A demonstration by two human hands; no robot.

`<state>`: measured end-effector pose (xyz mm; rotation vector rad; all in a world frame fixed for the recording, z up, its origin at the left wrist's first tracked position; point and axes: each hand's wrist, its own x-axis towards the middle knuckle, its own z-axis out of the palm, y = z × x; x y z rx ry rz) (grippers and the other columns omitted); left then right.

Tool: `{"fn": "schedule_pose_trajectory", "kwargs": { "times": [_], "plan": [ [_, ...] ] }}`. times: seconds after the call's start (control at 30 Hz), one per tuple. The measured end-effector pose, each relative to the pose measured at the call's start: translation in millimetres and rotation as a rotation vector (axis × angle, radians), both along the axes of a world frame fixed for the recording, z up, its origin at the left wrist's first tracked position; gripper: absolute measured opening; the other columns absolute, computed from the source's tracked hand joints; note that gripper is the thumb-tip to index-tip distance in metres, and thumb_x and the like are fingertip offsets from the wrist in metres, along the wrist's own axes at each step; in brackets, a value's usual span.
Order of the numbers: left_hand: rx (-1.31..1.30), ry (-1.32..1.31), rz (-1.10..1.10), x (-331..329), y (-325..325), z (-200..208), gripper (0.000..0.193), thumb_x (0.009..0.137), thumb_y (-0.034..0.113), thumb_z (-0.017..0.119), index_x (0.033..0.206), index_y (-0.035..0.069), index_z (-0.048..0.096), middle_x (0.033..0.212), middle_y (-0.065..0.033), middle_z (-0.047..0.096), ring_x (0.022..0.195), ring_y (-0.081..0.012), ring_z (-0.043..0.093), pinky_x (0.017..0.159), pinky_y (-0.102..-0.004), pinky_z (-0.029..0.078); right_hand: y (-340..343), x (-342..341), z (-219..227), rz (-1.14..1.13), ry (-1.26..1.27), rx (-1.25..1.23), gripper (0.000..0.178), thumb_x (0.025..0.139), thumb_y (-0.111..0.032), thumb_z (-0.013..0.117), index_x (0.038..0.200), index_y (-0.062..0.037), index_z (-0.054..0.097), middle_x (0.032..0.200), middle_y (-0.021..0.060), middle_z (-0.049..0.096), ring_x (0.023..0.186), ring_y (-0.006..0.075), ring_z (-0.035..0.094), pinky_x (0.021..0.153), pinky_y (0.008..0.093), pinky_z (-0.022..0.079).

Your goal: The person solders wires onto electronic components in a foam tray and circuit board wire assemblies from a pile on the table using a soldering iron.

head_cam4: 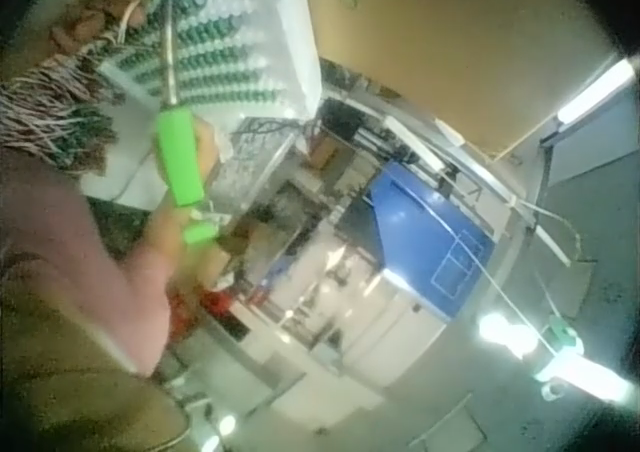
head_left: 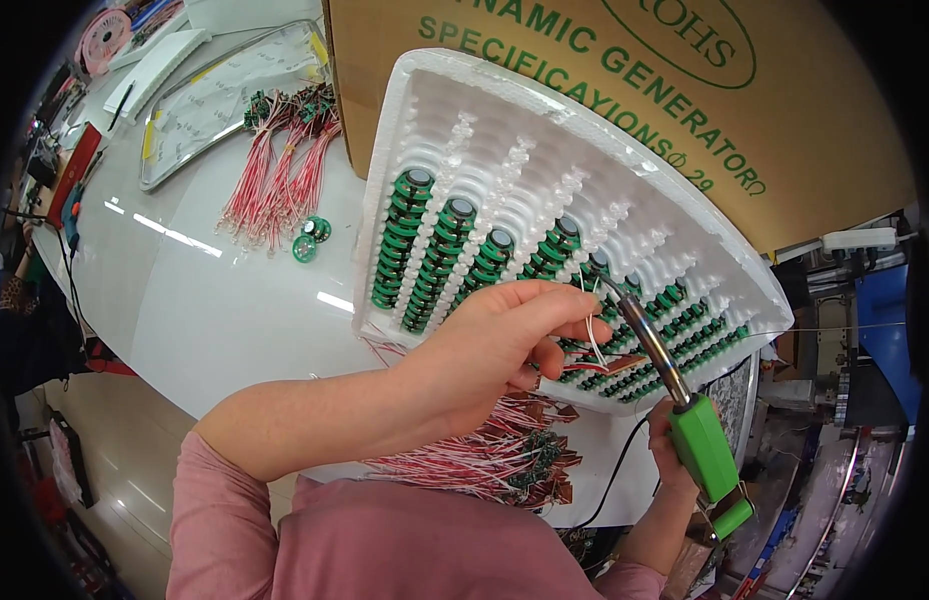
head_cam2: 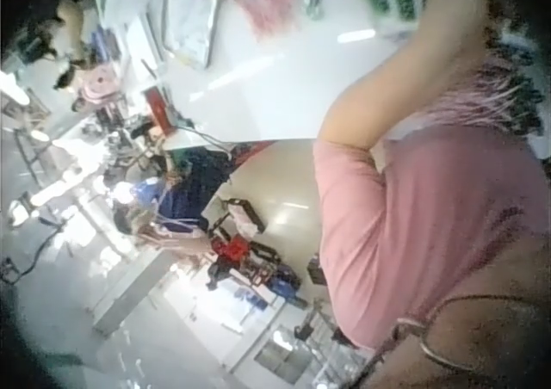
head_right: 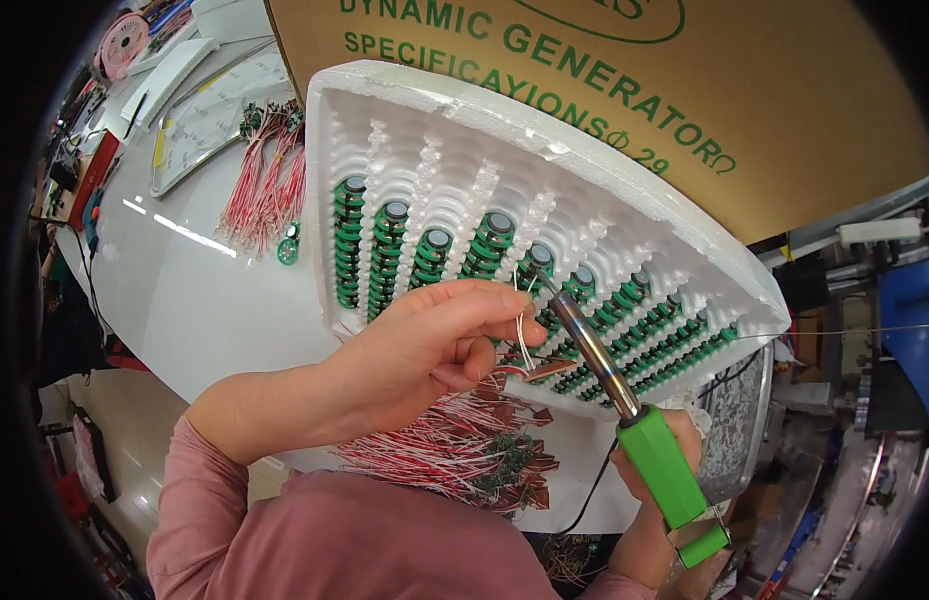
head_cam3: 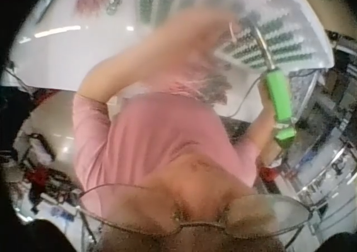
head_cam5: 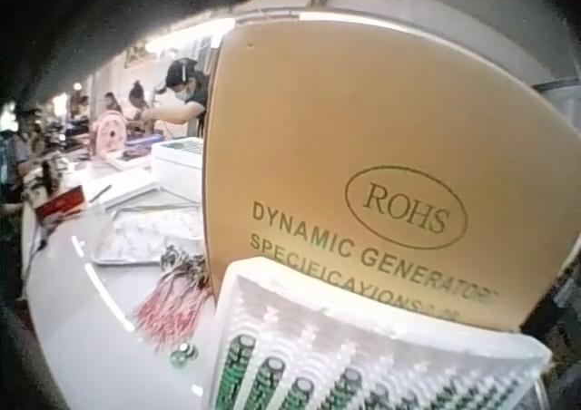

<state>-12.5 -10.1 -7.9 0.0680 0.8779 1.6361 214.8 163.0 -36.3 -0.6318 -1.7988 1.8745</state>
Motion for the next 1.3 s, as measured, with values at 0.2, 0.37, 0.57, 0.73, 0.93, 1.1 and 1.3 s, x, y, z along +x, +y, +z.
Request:
{"fn": "schedule_pose_trajectory", "kwargs": {
  "times": [0.2, 0.37, 0.57, 0.73, 0.93, 1.1, 1.3],
  "plan": [
    [-0.001, -0.011, 0.002, 1, 0, 0, 0.017, 0.081, 0.022, 0.057, 0.084, 0.006, 0.055, 0.086, -0.0050, 0.059, 0.048, -0.0045, 0.040, 0.039, -0.0167, 0.023, 14, 10, -11, -0.096, 0.102, -1.115, 0.013, 0.073, -0.009, 0.061, 0.074, -0.0010, 0.051, 0.058, 0.0031, 0.044, 0.043, 0.0140, 0.043, 0.039, 0.0210, 0.034],
    [-0.007, -0.011, 0.004, 1, 1, 2, 0.017, 0.081, 0.022, 0.056, 0.084, 0.006, 0.054, 0.087, -0.0061, 0.059, 0.048, -0.0045, 0.040, 0.039, -0.0165, 0.023, 17, 14, -26, 0.156, -0.072, 0.400, 0.037, 0.060, -0.016, 0.075, 0.083, -0.0025, 0.050, 0.071, 0.0027, 0.045, 0.061, 0.0137, 0.046, 0.053, 0.0247, 0.039],
    [0.015, -0.013, -0.007, 1, 2, 7, 0.016, 0.081, 0.022, 0.056, 0.085, 0.006, 0.054, 0.088, -0.0067, 0.058, 0.048, -0.0043, 0.041, 0.039, -0.0163, 0.024, 29, 28, -56, 0.140, 0.084, -0.049, 0.037, 0.078, -0.035, 0.061, 0.097, -0.0078, 0.044, 0.049, -0.0020, 0.037, 0.042, 0.0080, 0.032, 0.043, 0.0230, 0.025],
    [0.015, -0.023, 0.011, 1, 0, 3, 0.016, 0.082, 0.022, 0.056, 0.085, 0.006, 0.054, 0.088, -0.0063, 0.058, 0.048, -0.0040, 0.041, 0.040, -0.0162, 0.024, -16, -21, -8, 0.261, 0.060, 0.053, 0.040, 0.077, -0.036, 0.063, 0.100, -0.0083, 0.045, 0.048, -0.0029, 0.036, 0.041, 0.0078, 0.031, 0.042, 0.0234, 0.025],
    [0.017, -0.016, 0.005, 3, 3, 4, 0.016, 0.082, 0.022, 0.055, 0.085, 0.006, 0.054, 0.089, -0.0066, 0.057, 0.048, -0.0039, 0.040, 0.040, -0.0163, 0.024, -18, -20, -17, 0.243, 0.185, 0.012, 0.040, 0.078, -0.035, 0.062, 0.102, -0.0075, 0.045, 0.046, -0.0039, 0.034, 0.038, 0.0066, 0.028, 0.041, 0.0236, 0.026],
    [0.009, -0.010, 0.000, 2, 2, 4, 0.016, 0.082, 0.022, 0.055, 0.085, 0.006, 0.054, 0.088, -0.0064, 0.058, 0.048, -0.0038, 0.040, 0.040, -0.0163, 0.024, -15, -19, -19, 0.279, 0.208, -0.034, 0.040, 0.079, -0.033, 0.061, 0.104, -0.0072, 0.043, 0.048, -0.0028, 0.038, 0.041, 0.0080, 0.033, 0.044, 0.0250, 0.029],
    [0.004, -0.001, 0.004, 1, 2, 5, 0.016, 0.082, 0.022, 0.055, 0.085, 0.007, 0.055, 0.088, -0.0064, 0.058, 0.048, -0.0039, 0.041, 0.040, -0.0164, 0.024, -16, -20, -17, 0.268, 0.234, -0.045, 0.040, 0.079, -0.032, 0.061, 0.104, -0.0062, 0.042, 0.048, -0.0029, 0.038, 0.040, 0.0079, 0.032, 0.044, 0.0249, 0.029]
  ]
}}
